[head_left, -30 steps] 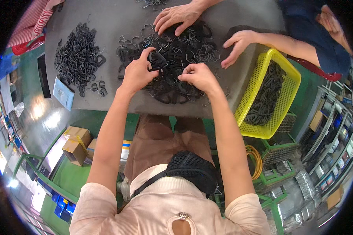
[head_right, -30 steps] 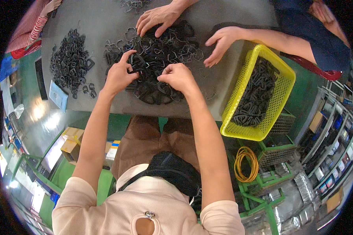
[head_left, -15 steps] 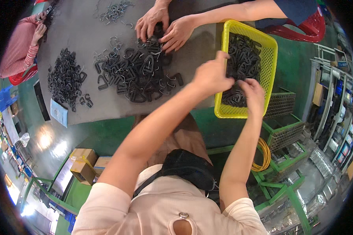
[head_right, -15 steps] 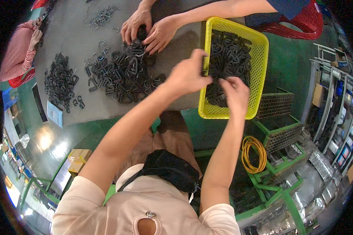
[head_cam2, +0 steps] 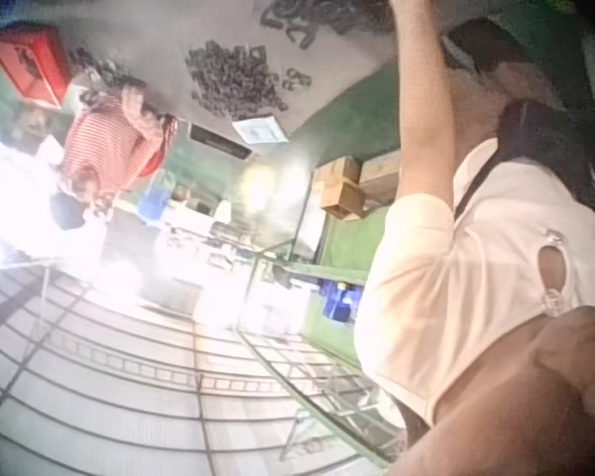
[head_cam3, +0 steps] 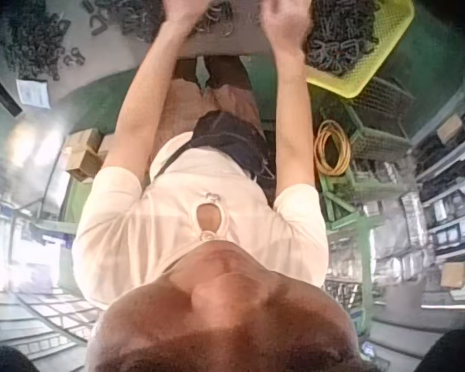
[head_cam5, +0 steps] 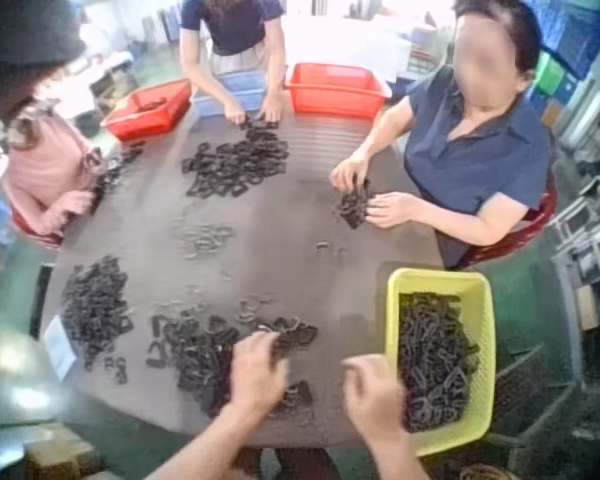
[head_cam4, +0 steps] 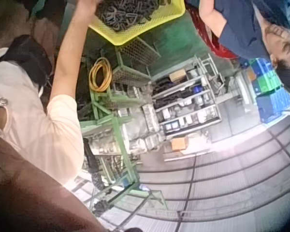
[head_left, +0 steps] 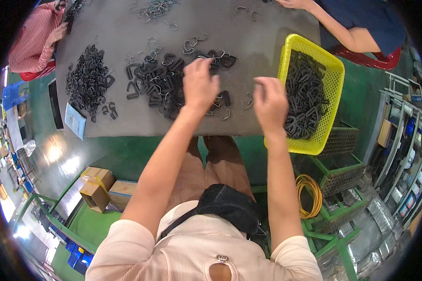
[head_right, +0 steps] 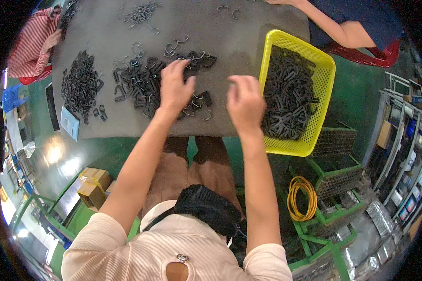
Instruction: The person sorts and organizes black plastic buckles on a table by hand, picking them up from a pile and placing them into a yellow basket and a red tray.
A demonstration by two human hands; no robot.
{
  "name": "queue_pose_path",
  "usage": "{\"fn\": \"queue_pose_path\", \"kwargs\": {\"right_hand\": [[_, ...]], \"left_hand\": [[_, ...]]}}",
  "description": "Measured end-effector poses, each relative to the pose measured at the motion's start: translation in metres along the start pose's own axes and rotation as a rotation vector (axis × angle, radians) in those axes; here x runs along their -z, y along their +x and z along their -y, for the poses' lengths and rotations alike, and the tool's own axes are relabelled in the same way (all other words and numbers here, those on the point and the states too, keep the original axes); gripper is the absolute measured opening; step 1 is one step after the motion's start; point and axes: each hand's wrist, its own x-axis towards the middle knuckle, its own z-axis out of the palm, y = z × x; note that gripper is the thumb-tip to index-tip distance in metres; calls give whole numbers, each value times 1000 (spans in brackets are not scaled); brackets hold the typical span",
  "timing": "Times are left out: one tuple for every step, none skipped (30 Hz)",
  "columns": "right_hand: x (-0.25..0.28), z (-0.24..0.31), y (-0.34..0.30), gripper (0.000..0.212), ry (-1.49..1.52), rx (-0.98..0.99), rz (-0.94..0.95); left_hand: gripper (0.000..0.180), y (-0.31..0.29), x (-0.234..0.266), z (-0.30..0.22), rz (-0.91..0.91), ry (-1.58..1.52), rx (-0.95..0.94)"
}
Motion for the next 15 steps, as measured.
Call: {"fn": "queue_pose_path", "kwargs": {"right_hand": [[-24, 1, 6, 18, -11, 1, 26], [-48, 1, 13, 24, 2, -61, 92], [-69, -2, 21, 32, -46, -105, 105], [-83, -6, 31, 33, -110, -144, 89], [-95, -10, 40, 34, -175, -185, 72], [-105, -7, 47, 36, -232, -222, 65], [-111, -5, 53, 36, -229, -220, 91], [-114, -6, 60, 37, -228, -219, 115], [-113, -6, 64, 38, -230, -217, 143], [-113, -7, 66, 39, -173, -307, 222], [-111, -8, 69, 41, -117, -398, 300], [-107, -13, 72, 42, -64, -492, 370], [-105, -16, 65, 39, -20, -399, 241], [-100, -24, 65, 31, 220, -440, 235], [-94, -27, 62, 29, 162, -461, 194]], "left_hand": [[51, -2, 4, 19, 4, 72, 39], [53, -5, 7, 34, 7, 149, 81], [54, -8, 6, 43, 26, 250, 134], [53, -5, 5, 47, 47, 248, 115], [52, -2, 3, 50, 69, 243, 94], [51, -2, 4, 55, 93, 248, 83], [46, 0, 3, 58, 61, 190, 56], [45, 5, 2, 62, 78, 174, 43], [44, 9, 2, 65, 98, 155, 34], [43, 11, 1, 66, 117, 133, 23], [43, 10, 0, 65, 117, 144, 32], [42, 10, -4, 61, 113, 133, 34], [42, 12, -4, 60, 106, 128, 37], [42, 13, -4, 59, 98, 123, 40], [39, 15, -4, 57, 85, 96, 40]]}}
